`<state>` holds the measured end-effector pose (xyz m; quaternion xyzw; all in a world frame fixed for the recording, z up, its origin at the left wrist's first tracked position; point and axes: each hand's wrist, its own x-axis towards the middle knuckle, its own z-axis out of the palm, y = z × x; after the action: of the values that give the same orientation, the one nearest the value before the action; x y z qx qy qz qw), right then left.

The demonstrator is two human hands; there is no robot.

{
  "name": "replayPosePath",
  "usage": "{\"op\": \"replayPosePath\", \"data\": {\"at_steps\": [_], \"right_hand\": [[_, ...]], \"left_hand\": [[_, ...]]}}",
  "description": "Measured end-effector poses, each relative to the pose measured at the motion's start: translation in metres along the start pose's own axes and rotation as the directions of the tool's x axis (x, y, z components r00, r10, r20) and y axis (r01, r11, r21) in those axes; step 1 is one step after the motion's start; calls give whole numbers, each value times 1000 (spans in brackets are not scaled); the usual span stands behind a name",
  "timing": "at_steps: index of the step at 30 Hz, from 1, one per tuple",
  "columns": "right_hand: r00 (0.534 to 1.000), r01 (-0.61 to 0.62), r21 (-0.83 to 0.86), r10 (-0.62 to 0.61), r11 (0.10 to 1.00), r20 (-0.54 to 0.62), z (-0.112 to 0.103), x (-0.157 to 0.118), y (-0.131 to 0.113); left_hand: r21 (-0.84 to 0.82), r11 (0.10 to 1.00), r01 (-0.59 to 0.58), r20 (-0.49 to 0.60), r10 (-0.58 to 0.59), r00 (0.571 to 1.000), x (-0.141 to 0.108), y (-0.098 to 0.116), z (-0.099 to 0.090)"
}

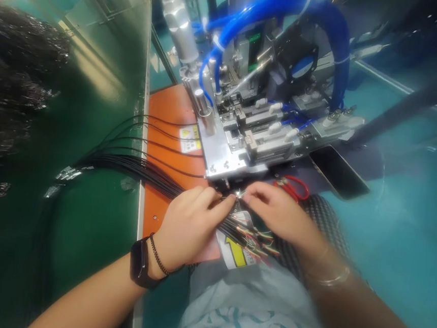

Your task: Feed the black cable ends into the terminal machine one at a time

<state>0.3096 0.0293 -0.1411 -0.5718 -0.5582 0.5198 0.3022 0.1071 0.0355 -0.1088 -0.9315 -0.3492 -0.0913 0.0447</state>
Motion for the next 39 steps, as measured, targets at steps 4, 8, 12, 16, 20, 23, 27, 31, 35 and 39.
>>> {"op": "replayPosePath", "data": {"at_steps": [4,8,12,16,20,23,27,31,35,39], "right_hand": [[998,29,16,-28,999,-57,4,5,4],[995,43,42,-39,998,-97,7,6,7],[987,93,128,-74,987,-144,9,6,10],[980,118,144,-92,982,-177,10,5,10],[977,130,108,-108,986,-184,11,4,8],[963,171,68,-152,983,-224,12,3,8],[953,205,41,-190,978,-235,12,4,10],[984,114,77,-102,990,-143,11,8,9],[997,15,186,0,982,-82,11,11,7],[992,1,287,36,958,-123,13,9,8]], "left_hand": [[29,999,25,41,-26,999,0,2,0],[75,997,30,82,-36,996,0,3,-1],[109,994,20,118,-33,993,1,4,-2],[115,993,7,149,-24,989,3,6,-4],[119,993,1,163,-20,986,4,8,-6],[120,993,5,155,-24,988,3,9,-6],[152,988,4,175,-31,984,3,12,-8],[187,982,7,231,-51,972,9,16,-13],[188,982,12,259,-61,964,13,17,-14],[170,985,-14,104,-3,995,7,12,-5]]}}
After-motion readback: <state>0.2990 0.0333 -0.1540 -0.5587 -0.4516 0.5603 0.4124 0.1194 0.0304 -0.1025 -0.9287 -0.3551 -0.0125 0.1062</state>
